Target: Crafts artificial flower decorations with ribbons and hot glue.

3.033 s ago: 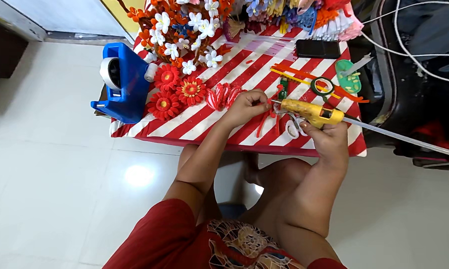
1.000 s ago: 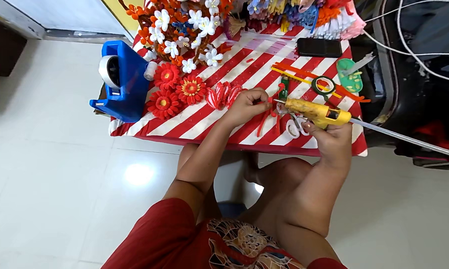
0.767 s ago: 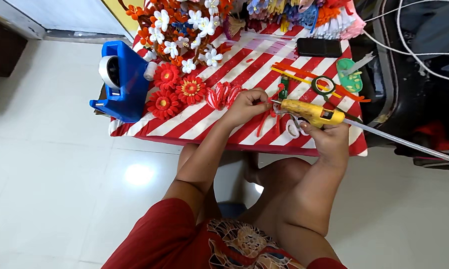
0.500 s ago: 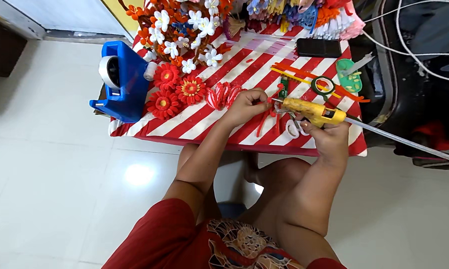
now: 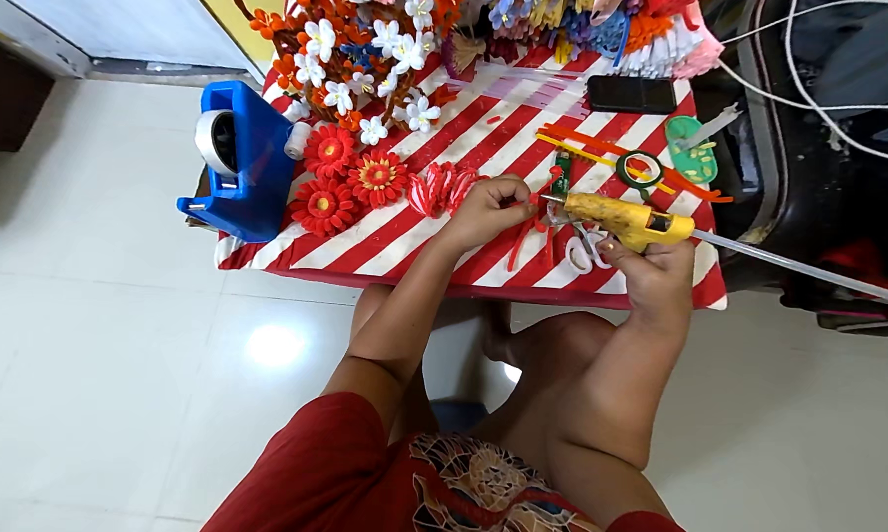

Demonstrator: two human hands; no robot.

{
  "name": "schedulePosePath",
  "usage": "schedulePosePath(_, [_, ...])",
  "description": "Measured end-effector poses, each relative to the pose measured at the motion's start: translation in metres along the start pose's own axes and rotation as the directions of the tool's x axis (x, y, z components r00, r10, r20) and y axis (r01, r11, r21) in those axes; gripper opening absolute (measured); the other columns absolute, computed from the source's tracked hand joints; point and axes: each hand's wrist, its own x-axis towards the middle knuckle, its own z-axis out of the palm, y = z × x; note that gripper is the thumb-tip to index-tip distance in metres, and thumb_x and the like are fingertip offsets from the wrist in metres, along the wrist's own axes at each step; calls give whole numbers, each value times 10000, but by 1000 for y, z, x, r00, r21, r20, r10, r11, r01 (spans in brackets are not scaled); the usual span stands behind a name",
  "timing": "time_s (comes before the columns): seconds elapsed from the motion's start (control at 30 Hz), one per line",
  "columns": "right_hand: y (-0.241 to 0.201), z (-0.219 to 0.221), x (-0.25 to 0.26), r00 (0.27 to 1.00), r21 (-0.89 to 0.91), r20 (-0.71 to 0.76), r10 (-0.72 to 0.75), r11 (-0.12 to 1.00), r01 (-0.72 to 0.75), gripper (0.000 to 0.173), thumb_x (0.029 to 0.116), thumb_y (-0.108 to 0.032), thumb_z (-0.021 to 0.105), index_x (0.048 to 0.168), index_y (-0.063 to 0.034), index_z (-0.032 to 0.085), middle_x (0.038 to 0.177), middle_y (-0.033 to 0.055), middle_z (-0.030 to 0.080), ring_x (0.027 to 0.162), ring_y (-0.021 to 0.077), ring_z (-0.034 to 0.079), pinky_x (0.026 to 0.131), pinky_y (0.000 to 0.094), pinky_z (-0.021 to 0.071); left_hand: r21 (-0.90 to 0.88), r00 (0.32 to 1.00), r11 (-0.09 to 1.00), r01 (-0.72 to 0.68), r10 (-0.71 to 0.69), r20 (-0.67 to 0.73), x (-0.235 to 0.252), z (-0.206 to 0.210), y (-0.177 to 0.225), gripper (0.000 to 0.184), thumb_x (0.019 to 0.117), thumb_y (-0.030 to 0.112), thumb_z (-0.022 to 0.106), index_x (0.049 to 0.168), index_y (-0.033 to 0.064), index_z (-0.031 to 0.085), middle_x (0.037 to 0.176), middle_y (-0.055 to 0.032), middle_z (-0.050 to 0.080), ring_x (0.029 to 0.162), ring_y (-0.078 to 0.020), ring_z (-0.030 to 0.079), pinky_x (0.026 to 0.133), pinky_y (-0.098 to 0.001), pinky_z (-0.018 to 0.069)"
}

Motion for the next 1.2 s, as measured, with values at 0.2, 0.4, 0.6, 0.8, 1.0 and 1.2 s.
schedulePosePath(0.2, [1,0,-1,1000,-2,14,10,1000,-10,332,821,40,676,1076,-169,709,988,-139,735,883,-23,688,797,212,601,-4,1000,1000,-3,3,5,0,0,0,117,909,38,625,798,18,657,889,-12,638,836,-37,602,746,-214,514])
schedulePosePath(0.4, [2,1,-1,1000,-15,17,26,1000,-26,330,819,50,668,1082,-146,699,979,-135,732,862,-28,685,773,203,600,-3,1000,1000,-2,2,8,0,1,3,118,910,35,626,797,22,658,889,-10,638,840,-36,601,753,-214,512])
schedulePosePath(0.6, [2,1,-1,999,-21,23,26,999,-25,327,817,60,662,1082,-130,694,980,-128,732,869,-25,688,787,208,602,-1,1000,1000,0,0,4,0,2,2,125,914,44,622,797,24,657,890,-7,635,829,-31,594,740,-207,505])
schedulePosePath(0.8, [1,2,-1,999,-29,16,43,999,-42,337,816,66,663,1094,-122,687,981,-122,731,870,-24,686,787,209,602,7,1000,1000,-5,5,-3,1,2,2,120,910,34,632,794,23,659,893,-12,637,845,-39,597,752,-211,503])
schedulePosePath(1.0, [1,1,-1,999,-41,17,33,999,-33,327,820,56,666,1098,-115,684,986,-120,728,874,-24,685,793,208,600,8,1000,1000,-3,3,-8,0,2,3,118,909,34,636,793,25,657,894,-12,635,847,-39,595,751,-210,502])
schedulePosePath(1.2, [2,1,-1,1000,-60,15,27,998,-26,320,826,54,670,1107,-99,678,995,-115,725,889,-26,683,804,211,601,17,1000,1000,-6,6,1,1,2,2,118,913,35,636,798,21,658,906,-19,636,860,-46,597,761,-215,504])
